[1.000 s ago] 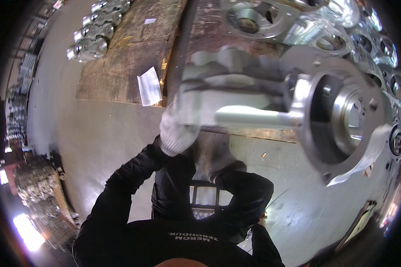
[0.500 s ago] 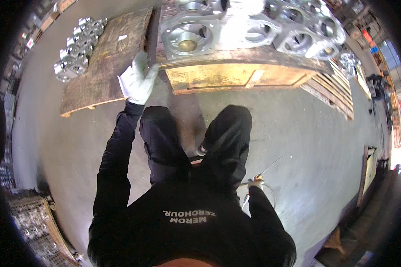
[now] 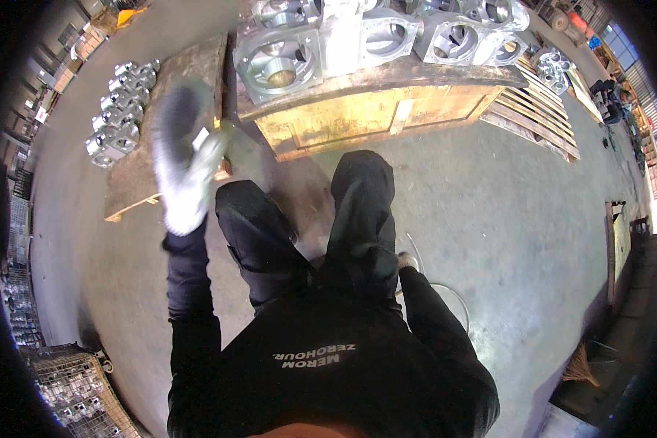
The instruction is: The person uses a hammer and a sanding block to deburr and smooth the edges of metal castings on a wooden pallet. They repeatedly tap the casting with the hammer and rub the edges with the sanding block, then place the finished casting aside.
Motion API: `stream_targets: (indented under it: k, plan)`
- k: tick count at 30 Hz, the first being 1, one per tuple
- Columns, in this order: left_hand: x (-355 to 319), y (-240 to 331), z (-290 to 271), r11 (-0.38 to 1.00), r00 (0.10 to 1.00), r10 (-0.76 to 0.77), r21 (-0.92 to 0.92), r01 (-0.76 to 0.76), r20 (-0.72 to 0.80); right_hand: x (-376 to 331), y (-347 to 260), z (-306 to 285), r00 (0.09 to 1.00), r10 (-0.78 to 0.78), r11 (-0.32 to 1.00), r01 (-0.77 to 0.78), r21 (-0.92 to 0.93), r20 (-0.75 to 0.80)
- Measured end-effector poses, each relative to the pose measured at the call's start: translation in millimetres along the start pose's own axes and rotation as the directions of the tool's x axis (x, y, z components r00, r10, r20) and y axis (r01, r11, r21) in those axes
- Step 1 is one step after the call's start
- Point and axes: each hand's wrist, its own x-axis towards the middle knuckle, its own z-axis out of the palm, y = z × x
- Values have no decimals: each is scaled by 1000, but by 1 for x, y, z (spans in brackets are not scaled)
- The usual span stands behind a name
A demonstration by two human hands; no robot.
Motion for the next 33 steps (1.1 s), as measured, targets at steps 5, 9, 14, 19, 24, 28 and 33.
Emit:
stream_targets:
  k: [5, 9, 14, 19, 24, 28, 33]
  plan:
    - [25, 58, -27, 962, 875, 260, -187, -199, 409, -2, -8, -8, 992, -120, 989, 123, 79, -50]
    - [16, 34, -25, 990, 893, 139, -83, -114, 427, -20, -22, -27, 991, -118, 993, 119, 13, -63]
    - [15, -21, -13, 997, 943, -10, 81, -18, 333, -4, -98, -72, 941, -300, 952, 305, 7, -155]
    - [33, -96, -14, 976, 962, -180, 156, 149, 206, 36, -218, -148, 886, -412, 908, 419, -12, -212]
    - [13, -129, -11, 947, 960, -258, 226, 228, 109, 47, -342, -204, 760, -604, 793, 603, -86, -240]
    - [-8, -148, 0, 942, 962, -259, 244, 231, 90, 57, -402, -219, 664, -704, 704, 698, -127, -252]
    - [-23, -175, 6, 916, 943, -324, 277, 290, 82, 89, -418, -185, 713, -685, 728, 676, -114, -147]
